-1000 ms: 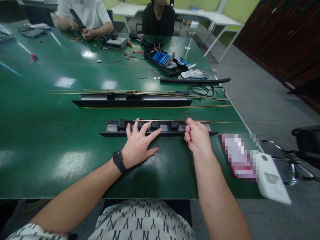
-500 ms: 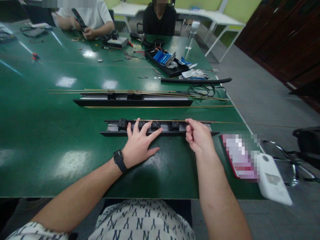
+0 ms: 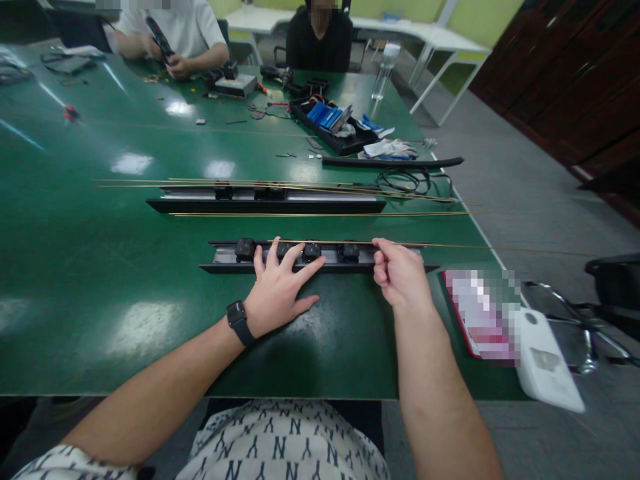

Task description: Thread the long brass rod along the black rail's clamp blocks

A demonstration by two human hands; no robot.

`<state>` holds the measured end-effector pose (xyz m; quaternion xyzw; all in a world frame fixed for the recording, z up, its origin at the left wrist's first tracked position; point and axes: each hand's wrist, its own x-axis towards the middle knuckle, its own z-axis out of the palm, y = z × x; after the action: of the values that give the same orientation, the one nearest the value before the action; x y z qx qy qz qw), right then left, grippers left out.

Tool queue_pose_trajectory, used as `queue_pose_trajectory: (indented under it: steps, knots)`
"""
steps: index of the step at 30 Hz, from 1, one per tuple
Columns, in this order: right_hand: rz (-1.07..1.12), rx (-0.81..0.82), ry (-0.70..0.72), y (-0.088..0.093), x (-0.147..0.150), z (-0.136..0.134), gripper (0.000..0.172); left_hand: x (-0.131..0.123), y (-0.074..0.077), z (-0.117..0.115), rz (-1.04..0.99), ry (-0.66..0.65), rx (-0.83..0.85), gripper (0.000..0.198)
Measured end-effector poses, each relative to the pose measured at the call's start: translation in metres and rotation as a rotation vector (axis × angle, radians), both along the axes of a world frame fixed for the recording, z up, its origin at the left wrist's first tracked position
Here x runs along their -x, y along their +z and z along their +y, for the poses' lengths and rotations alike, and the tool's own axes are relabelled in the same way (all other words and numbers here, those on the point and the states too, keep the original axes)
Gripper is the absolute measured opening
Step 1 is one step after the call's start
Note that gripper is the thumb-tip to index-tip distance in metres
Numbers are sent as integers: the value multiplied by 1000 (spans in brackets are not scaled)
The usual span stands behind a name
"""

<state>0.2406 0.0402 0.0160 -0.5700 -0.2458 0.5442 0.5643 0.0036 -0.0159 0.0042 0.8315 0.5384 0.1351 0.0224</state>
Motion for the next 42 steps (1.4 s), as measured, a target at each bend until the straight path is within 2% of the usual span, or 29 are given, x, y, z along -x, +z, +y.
queue_pose_trajectory:
  steps: [4, 12, 23, 32, 42]
  knots:
    - [-10, -26, -3, -3, 0, 1, 4, -1, -1, 0, 0, -1, -2, 75]
    - [-32, -2, -55, -6, 2, 4, 18, -1, -1, 1, 1, 4, -4, 75]
    - [-8, -22, -17, -3, -1, 1, 5, 0, -1, 0, 5, -3, -6, 75]
    - [-43, -13, -65, -5, 2, 3, 17, -1, -1, 1, -4, -1, -6, 75]
    - [-18, -20, -22, -4, -2, 2, 6, 0, -1, 0, -10, -1, -12, 75]
